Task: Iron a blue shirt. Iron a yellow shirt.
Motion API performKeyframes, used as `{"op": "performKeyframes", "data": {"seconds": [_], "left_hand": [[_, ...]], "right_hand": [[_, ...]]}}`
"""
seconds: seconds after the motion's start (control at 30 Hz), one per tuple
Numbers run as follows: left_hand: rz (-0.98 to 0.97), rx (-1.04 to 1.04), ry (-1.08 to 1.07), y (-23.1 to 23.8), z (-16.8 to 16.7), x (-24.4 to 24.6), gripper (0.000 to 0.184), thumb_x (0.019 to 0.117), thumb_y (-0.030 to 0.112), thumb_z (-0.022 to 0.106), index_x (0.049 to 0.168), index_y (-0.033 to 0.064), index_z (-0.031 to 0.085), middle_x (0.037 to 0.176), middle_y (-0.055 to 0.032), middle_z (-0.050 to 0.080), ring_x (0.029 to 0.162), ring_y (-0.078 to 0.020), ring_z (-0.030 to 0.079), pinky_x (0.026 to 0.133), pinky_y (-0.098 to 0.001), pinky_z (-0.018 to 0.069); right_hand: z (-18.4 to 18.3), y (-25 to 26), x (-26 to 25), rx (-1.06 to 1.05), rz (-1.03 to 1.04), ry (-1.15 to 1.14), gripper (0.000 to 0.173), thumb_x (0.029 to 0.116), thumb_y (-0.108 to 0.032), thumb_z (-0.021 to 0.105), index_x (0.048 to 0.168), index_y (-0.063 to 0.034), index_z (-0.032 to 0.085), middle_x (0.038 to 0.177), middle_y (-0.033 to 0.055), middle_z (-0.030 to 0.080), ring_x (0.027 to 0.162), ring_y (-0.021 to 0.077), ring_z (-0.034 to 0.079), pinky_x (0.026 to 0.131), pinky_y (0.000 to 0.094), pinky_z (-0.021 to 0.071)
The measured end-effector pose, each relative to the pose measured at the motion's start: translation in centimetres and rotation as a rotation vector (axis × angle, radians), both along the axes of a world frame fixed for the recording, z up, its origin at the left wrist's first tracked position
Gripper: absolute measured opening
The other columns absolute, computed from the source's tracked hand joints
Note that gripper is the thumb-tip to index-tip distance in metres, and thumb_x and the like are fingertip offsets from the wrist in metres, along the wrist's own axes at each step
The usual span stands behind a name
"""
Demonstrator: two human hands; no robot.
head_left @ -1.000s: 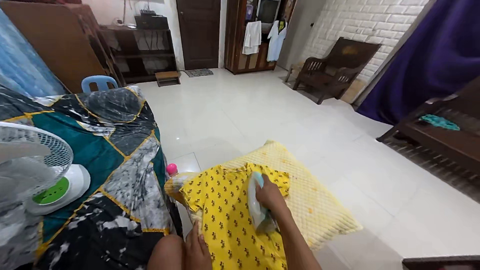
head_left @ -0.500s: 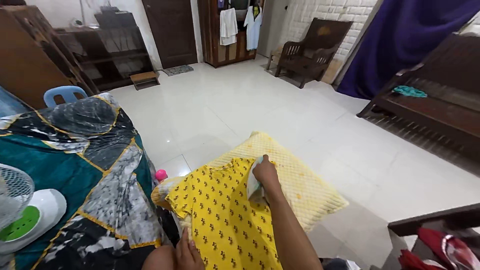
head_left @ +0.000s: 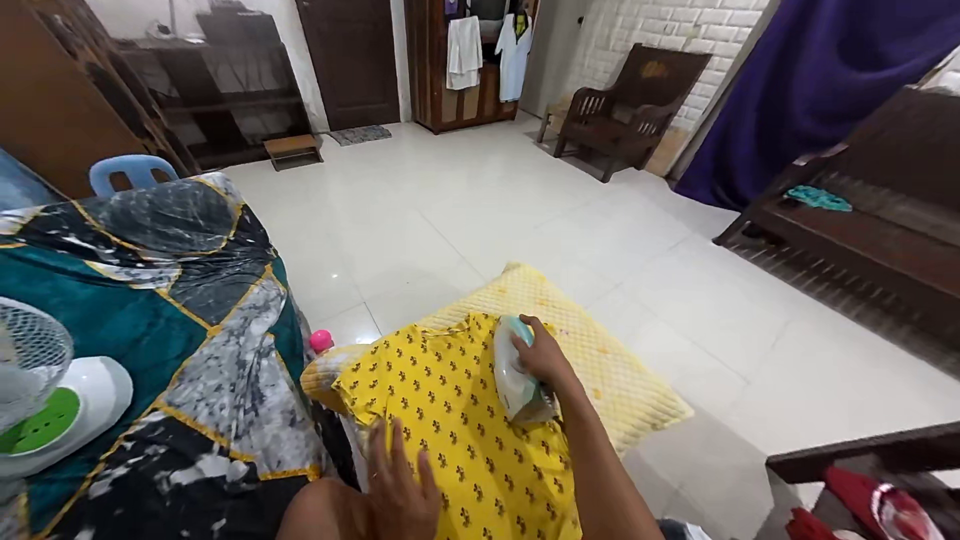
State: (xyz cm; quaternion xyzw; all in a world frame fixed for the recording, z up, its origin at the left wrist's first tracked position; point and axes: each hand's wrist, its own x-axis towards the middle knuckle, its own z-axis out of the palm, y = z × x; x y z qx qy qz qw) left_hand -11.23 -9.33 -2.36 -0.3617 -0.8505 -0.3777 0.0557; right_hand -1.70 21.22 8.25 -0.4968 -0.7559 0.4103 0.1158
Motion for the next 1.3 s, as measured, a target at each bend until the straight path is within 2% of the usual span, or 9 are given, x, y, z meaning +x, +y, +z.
{"op": "performKeyframes", "data": {"seconds": [0.13,0.27,0.53,0.83,1.0,1.1,1.17,1.23,1.3], "left_hand": [[-0.397,0.443,-0.816,5.8,4.7,-0.2,0.069,0.1066,0.043,0.041,0.160,0.0022,0.027,0.162,-0.0140,0.039,0.147,-0.0237,0.044,0.113,-0.0453,0.0478],[-0.611,0.737,-1.375,10.8,8.0,-1.2,0.075,0.1067,0.057,0.015,0.163,0.0082,0.019,0.161,-0.0119,0.043,0.146,-0.0270,0.045,0.115,-0.0527,0.0417],[-0.913,0.573,-1.106,13.6,10.7,2.0,0.098,0.0989,0.075,0.009,0.164,0.0025,0.012,0.173,-0.0142,0.010,0.159,-0.0207,0.013,0.130,-0.0468,0.0163],[-0.948,0.499,-1.066,13.7,12.0,2.9,0.107,0.0961,0.080,0.020,0.164,-0.0003,0.001,0.172,-0.0174,0.006,0.158,-0.0181,0.015,0.129,-0.0399,0.0198],[-1.076,0.981,-1.382,7.2,11.6,-4.0,0.096,0.0904,0.083,0.031,0.156,0.0143,0.045,0.149,-0.0198,0.056,0.137,-0.0412,0.054,0.109,-0.0623,0.0462],[-1.026,0.400,-1.109,2.0,10.7,-6.7,0.103,0.0880,0.089,0.021,0.160,0.0179,0.037,0.162,-0.0030,0.043,0.147,-0.0215,0.043,0.115,-0.0486,0.0445],[-1.129,0.437,-1.176,-0.8,10.8,-6.2,0.107,0.0869,0.089,0.028,0.160,0.0121,0.038,0.162,-0.0146,0.042,0.147,-0.0341,0.044,0.110,-0.0569,0.0473],[-1.043,0.297,-1.031,-2.3,10.6,-6.6,0.103,0.0884,0.086,0.037,0.163,0.0148,0.031,0.168,-0.0074,0.031,0.152,-0.0257,0.036,0.114,-0.0543,0.0437],[-0.923,0.284,-0.926,-3.4,9.4,-6.0,0.101,0.0880,0.086,0.038,0.157,0.0128,0.043,0.162,-0.0081,0.042,0.146,-0.0264,0.045,0.111,-0.0538,0.0470]], "right_hand": [[0.2,-2.0,3.9,-0.122,0.049,0.562,0.059,0.1048,-0.022,0.051,0.158,-0.0090,0.030,0.077,0.0097,0.062,0.053,0.0180,0.061,0.050,0.0370,0.0577],[0.7,-2.3,6.8,-0.316,0.208,0.915,0.059,0.1068,-0.032,0.043,0.159,-0.0139,0.022,0.066,-0.0032,0.051,0.047,0.0098,0.052,0.043,0.0279,0.0513],[1.2,-2.2,8.1,-0.403,0.264,1.072,0.062,0.1061,-0.038,0.052,0.158,-0.0170,0.025,0.067,-0.0013,0.054,0.046,0.0096,0.054,0.043,0.0257,0.0518],[0.6,-2.6,7.8,-0.437,0.252,1.110,0.068,0.1040,-0.041,0.056,0.158,-0.0169,0.024,0.066,-0.0014,0.054,0.046,0.0091,0.054,0.043,0.0252,0.0520],[-0.4,-2.1,9.1,-0.580,0.326,1.258,0.065,0.1025,-0.041,0.062,0.157,-0.0204,0.033,0.069,-0.0004,0.061,0.050,0.0088,0.060,0.047,0.0234,0.0550],[-0.5,-2.1,9.9,-0.580,0.336,1.279,0.068,0.1012,-0.043,0.064,0.158,-0.0214,0.032,0.070,0.0001,0.061,0.050,0.0096,0.060,0.046,0.0243,0.0549],[-0.4,-2.1,10.2,-0.562,0.342,1.255,0.066,0.1018,-0.043,0.063,0.157,-0.0220,0.033,0.069,0.0000,0.062,0.050,0.0097,0.060,0.046,0.0245,0.0549],[0.0,-2.7,10.1,-0.467,0.296,1.175,0.067,0.1032,-0.042,0.060,0.158,-0.0205,0.028,0.068,-0.0008,0.058,0.047,0.0099,0.057,0.044,0.0254,0.0538],[1.4,-3.7,9.6,-0.329,0.250,0.997,0.062,0.1057,-0.037,0.053,0.158,-0.0172,0.027,0.066,-0.0016,0.055,0.046,0.0103,0.054,0.043,0.0275,0.0528]]}}
